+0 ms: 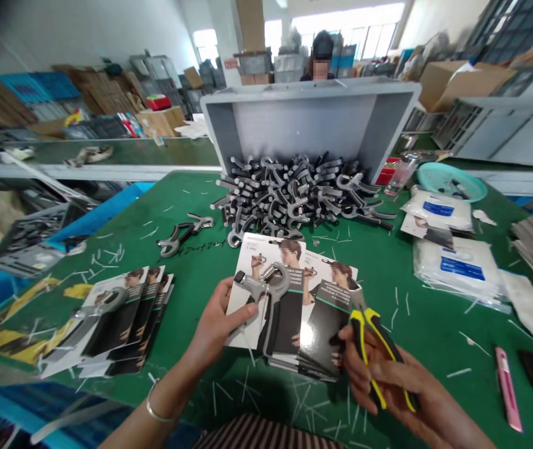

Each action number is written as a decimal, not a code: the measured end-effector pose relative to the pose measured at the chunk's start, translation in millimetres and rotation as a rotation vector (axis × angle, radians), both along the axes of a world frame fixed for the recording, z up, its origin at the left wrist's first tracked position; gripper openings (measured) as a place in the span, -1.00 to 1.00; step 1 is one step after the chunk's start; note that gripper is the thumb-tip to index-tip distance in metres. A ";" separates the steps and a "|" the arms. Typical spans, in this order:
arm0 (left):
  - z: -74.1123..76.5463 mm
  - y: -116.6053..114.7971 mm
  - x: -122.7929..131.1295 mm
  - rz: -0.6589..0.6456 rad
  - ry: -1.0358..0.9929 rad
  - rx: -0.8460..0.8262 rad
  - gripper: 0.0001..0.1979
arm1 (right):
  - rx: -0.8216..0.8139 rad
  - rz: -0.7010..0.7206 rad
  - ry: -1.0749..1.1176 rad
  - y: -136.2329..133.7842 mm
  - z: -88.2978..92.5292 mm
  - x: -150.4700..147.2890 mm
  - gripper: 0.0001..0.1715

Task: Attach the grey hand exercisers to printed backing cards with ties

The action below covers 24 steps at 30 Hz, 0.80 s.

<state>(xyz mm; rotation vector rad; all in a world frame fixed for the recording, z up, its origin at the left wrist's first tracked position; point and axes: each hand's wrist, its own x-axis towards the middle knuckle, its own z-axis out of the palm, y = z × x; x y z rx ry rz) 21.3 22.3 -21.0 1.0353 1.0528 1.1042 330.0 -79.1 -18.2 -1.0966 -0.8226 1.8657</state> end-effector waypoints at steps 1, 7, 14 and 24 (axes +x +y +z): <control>2.5 -0.8 1.8 -0.026 0.014 0.006 -0.45 | 0.006 0.135 0.017 1.2 8.6 -11.0 -0.38; 12.1 -8.7 3.9 -0.098 0.158 0.090 -0.40 | 0.003 0.613 -0.182 28.5 43.8 -31.6 -0.53; 21.4 -12.0 1.8 -0.130 0.353 0.197 -0.39 | -0.108 0.604 -0.058 41.4 55.4 -36.4 -0.56; 25.6 -8.2 6.8 -0.155 0.338 0.196 -0.41 | -0.273 0.455 -0.015 39.7 46.4 -41.7 -0.56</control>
